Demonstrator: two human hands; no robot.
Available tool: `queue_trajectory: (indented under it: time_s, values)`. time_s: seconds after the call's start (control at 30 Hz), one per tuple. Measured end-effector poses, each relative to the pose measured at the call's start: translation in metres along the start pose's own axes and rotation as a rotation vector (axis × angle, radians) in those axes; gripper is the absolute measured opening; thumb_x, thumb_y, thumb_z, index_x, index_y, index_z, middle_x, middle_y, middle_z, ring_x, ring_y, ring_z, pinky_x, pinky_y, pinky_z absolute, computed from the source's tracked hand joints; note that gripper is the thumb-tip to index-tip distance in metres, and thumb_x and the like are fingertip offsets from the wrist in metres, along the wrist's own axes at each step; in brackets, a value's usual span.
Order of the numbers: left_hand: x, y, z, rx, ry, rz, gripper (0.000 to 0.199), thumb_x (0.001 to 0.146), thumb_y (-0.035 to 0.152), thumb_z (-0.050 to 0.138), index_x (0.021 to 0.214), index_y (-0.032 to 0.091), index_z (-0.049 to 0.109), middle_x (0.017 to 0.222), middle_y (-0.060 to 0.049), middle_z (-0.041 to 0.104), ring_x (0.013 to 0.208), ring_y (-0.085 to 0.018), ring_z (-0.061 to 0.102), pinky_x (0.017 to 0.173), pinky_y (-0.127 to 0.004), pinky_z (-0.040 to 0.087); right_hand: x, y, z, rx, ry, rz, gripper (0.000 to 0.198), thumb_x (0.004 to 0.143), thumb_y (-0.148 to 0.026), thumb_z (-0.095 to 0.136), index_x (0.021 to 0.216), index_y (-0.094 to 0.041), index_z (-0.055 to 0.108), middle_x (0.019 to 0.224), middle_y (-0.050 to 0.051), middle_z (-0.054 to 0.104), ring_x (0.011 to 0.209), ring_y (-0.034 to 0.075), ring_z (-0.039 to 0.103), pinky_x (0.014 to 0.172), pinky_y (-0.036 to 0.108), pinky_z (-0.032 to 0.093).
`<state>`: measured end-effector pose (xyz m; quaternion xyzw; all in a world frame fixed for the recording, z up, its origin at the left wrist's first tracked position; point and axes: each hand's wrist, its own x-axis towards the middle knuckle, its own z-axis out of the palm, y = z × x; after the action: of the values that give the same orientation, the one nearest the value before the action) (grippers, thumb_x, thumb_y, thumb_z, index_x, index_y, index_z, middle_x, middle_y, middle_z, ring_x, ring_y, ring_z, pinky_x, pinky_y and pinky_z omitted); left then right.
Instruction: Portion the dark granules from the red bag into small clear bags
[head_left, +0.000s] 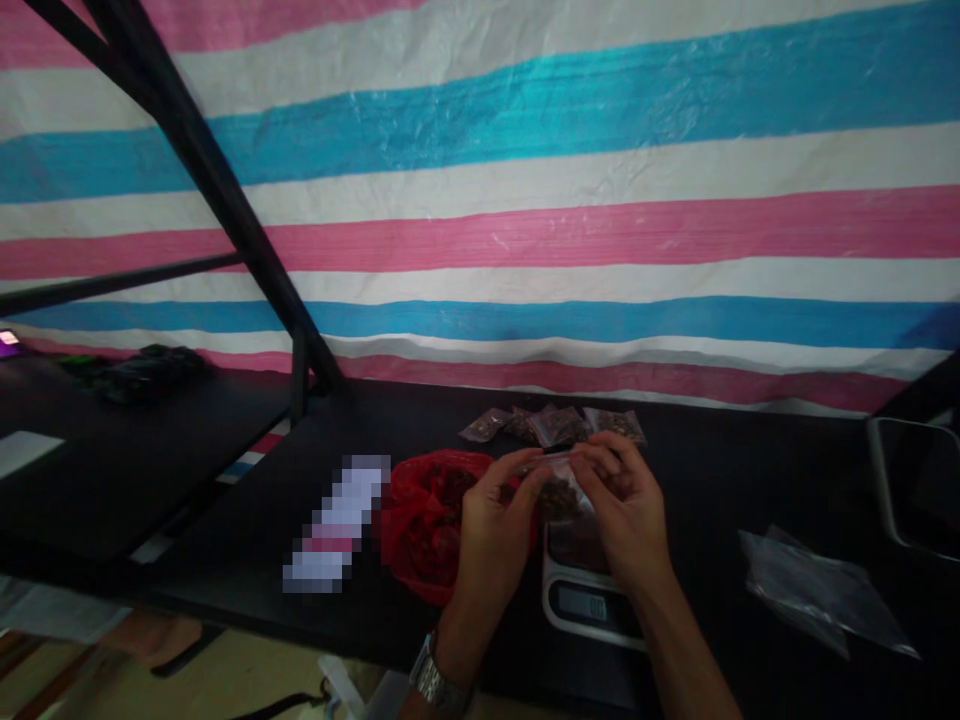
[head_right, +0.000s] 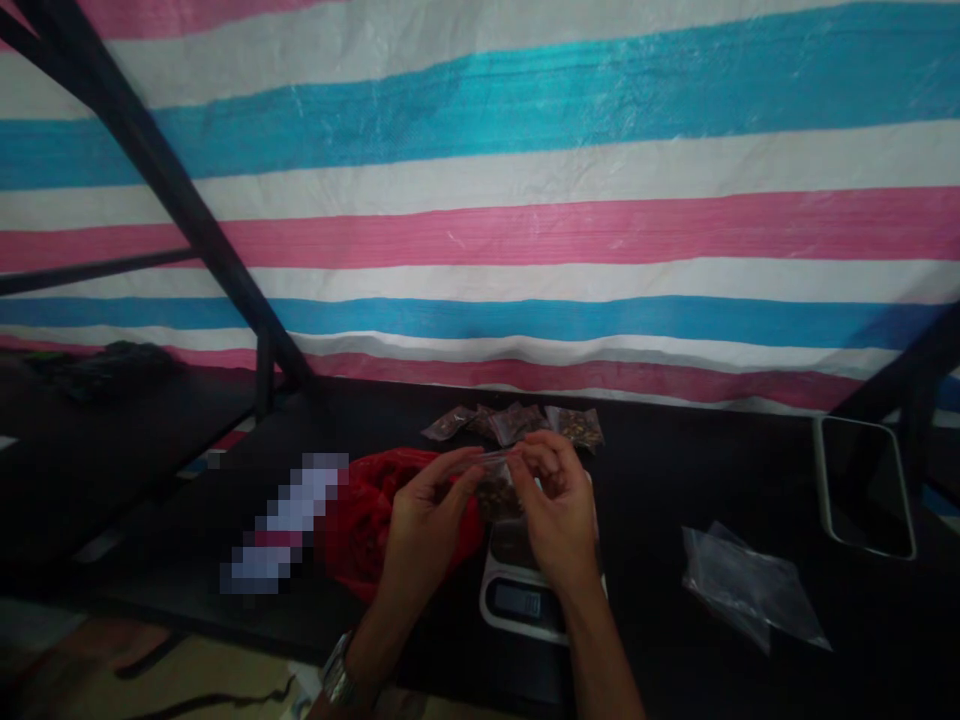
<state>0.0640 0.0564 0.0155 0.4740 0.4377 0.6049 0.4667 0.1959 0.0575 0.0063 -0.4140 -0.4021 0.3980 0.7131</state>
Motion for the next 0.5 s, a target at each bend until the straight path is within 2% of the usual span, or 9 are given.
queue_trajectory:
  time_s: [0.13,0.27,0.37,0.5]
  values:
    - [-0.003,-0.0062,-0.0009,-0.06,-0.049,-0.071,0.022,0.082,0.036,0.077,0.092,0.018,0.085,0.095,-0.007,0.085,0.09,-0.022,0.077,0.085,-0.031,0.06,-0.0014,0.0004,0.0047,-0.021,0.027,-0.007,0.043,0.074,-0.048,0.093,0.099,-0.025,0.066,0.084,-0.001,0.077,0.082,0.017,0.073,0.076,0.029,0.055]
    - [-0.0064,-0.0074,-0.0024,-0.042,0.012,-0.061,0.024,0.083,0.041,0.076,0.079,0.018,0.082,0.084,-0.005,0.083,0.082,-0.021,0.074,0.078,-0.029,0.058,-0.0034,0.0007,0.0082,-0.054,0.013,-0.019,0.042,0.076,-0.046,0.092,0.103,-0.026,0.067,0.086,-0.001,0.077,0.083,0.018,0.074,0.078,0.029,0.056]
    - [-0.0075,-0.0078,-0.0049,-0.041,0.039,-0.05,0.024,0.085,0.041,0.074,0.08,0.018,0.082,0.083,-0.004,0.082,0.081,-0.02,0.072,0.076,-0.029,0.057,-0.0059,0.0017,0.0103,-0.075,-0.035,-0.007,0.041,0.078,-0.045,0.091,0.105,-0.025,0.067,0.087,0.0,0.078,0.081,0.018,0.073,0.077,0.03,0.057]
    - [-0.0081,-0.011,-0.008,-0.036,0.041,-0.044,0.024,0.085,0.04,0.074,0.083,0.017,0.083,0.085,-0.005,0.082,0.082,-0.02,0.073,0.078,-0.029,0.055,-0.0089,0.0043,0.011,-0.097,-0.034,-0.014,0.04,0.078,-0.042,0.09,0.106,-0.025,0.068,0.087,0.0,0.077,0.079,0.018,0.071,0.075,0.03,0.057]
